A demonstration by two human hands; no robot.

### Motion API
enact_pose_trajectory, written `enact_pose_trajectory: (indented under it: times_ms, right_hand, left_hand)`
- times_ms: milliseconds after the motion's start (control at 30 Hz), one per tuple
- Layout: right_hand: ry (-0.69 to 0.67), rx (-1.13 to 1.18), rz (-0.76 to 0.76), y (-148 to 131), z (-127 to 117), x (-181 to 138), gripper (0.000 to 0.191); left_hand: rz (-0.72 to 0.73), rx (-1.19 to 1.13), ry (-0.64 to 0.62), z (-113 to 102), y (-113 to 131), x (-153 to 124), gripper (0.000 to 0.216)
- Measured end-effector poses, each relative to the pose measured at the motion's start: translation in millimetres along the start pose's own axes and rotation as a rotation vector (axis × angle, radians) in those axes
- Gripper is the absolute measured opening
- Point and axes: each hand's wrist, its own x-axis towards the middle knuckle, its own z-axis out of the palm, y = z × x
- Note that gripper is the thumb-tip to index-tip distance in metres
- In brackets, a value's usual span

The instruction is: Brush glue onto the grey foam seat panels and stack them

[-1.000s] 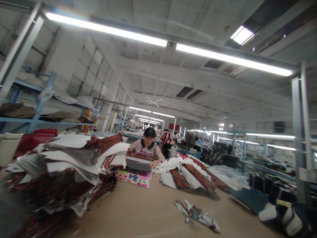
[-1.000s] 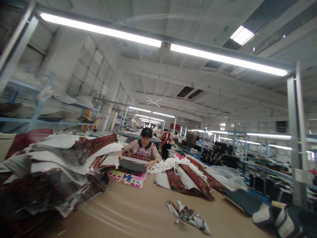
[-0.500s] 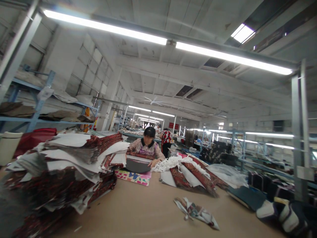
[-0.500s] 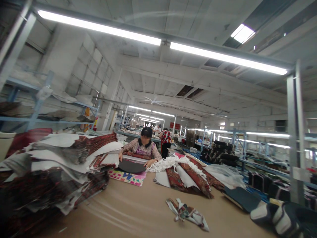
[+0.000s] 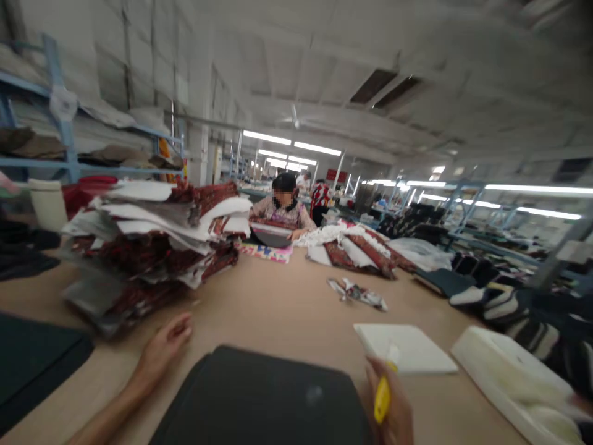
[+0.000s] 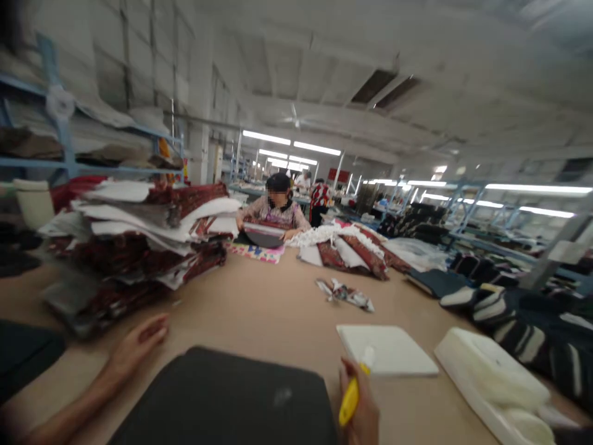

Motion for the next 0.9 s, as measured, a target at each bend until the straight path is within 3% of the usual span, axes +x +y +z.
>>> enact_pose_trajectory:
  times_ms: [33, 100, 200, 333, 433, 567, 700, 800, 900]
  right_hand:
    - [0.000, -0.002, -0.089, 4, -7, -3, 0.032]
    - [0.031, -0.024, -0.123, 6, -23, -6, 0.038]
    - [0.065, -0.019, -0.225, -9, -52, -13, 0.040]
    - [-0.039, -0.049, -0.375, -45, -78, -51, 0.035]
    - [-0.181, -0.071, -0.405, -64, -71, -91, 0.032]
    - [-0.308, -0.015, -0.469, -73, -46, -124, 0.027]
    - [-0.494, -0.047, -0.525, -72, -46, -145, 0.025]
    - [-0.610, -0.050, -0.645, -66, -53, -161, 0.027]
    - [-0.643, -0.097, -0.787, -57, -56, -169, 0.029]
  left_hand:
    - [-0.013, 0.011, -0.034, -4, 5, -1, 0.070]
    - [-0.003, 0.017, -0.113, -11, 17, -9, 0.071]
    - [0.044, 0.005, -0.251, -25, 47, -37, 0.060]
    - [0.283, 0.079, -0.546, -31, 91, -93, 0.041]
    - [0.396, 0.136, -0.722, -22, 105, -124, 0.038]
    - [0.489, 0.170, -0.866, -15, 116, -149, 0.043]
    - [0.589, 0.220, -0.926, -16, 128, -173, 0.035]
    - [0.663, 0.281, -0.859, -11, 129, -186, 0.024]
    - [0.715, 0.301, -0.790, -4, 124, -192, 0.016]
